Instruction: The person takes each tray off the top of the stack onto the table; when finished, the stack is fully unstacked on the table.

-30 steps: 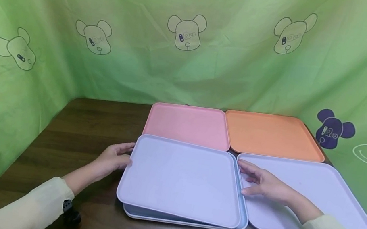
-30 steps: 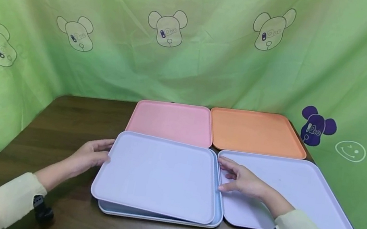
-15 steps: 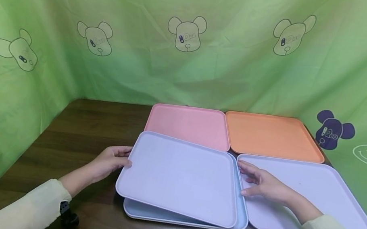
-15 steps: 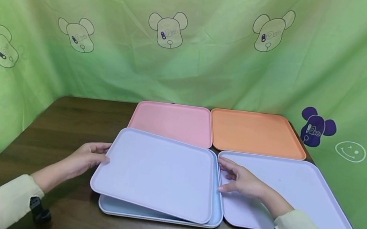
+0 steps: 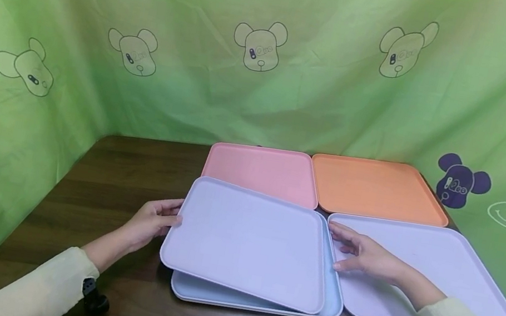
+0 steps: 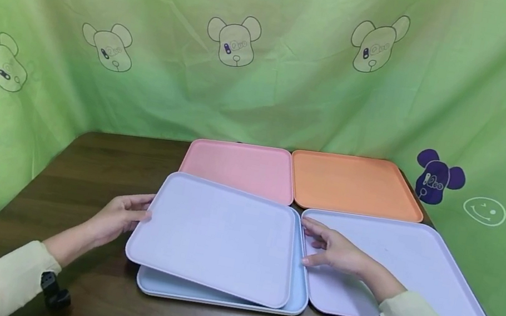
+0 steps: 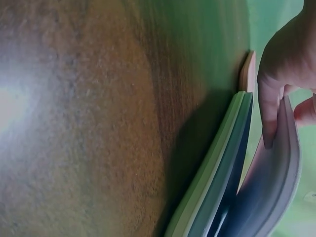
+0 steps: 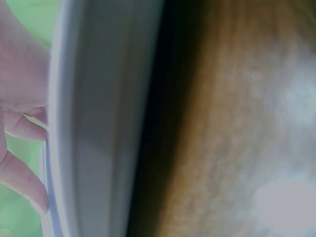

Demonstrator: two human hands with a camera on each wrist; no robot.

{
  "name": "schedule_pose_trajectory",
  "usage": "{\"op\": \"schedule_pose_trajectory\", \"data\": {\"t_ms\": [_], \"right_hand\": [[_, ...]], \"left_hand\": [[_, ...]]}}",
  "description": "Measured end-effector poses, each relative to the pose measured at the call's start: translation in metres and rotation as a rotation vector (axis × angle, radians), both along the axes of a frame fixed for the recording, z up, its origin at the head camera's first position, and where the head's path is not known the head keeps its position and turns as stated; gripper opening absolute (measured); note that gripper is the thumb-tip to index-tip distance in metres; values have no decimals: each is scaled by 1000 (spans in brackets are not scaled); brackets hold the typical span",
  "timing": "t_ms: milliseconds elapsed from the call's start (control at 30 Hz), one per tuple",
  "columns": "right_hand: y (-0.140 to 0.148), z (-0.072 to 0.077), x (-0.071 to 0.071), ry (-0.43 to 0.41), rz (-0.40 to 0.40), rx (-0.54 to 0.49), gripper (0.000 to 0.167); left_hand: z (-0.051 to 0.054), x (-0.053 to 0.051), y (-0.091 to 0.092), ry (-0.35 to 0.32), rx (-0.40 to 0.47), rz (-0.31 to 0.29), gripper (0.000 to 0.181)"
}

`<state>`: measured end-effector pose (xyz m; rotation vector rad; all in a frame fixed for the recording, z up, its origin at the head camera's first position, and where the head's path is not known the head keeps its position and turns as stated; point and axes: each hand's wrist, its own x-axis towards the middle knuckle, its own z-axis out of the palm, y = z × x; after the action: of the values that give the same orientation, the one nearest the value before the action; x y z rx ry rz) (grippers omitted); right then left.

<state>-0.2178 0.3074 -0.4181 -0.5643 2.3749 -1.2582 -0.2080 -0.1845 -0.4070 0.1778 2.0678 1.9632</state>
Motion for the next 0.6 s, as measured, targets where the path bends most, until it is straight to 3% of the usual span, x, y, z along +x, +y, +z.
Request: {"op": "schedule_pose_trajectory", "data": {"t_ms": [600], "right_hand": [[-1, 2, 2, 3, -1, 0, 94]], "left_hand": [[2, 5, 3, -8, -40, 229, 42]]}}
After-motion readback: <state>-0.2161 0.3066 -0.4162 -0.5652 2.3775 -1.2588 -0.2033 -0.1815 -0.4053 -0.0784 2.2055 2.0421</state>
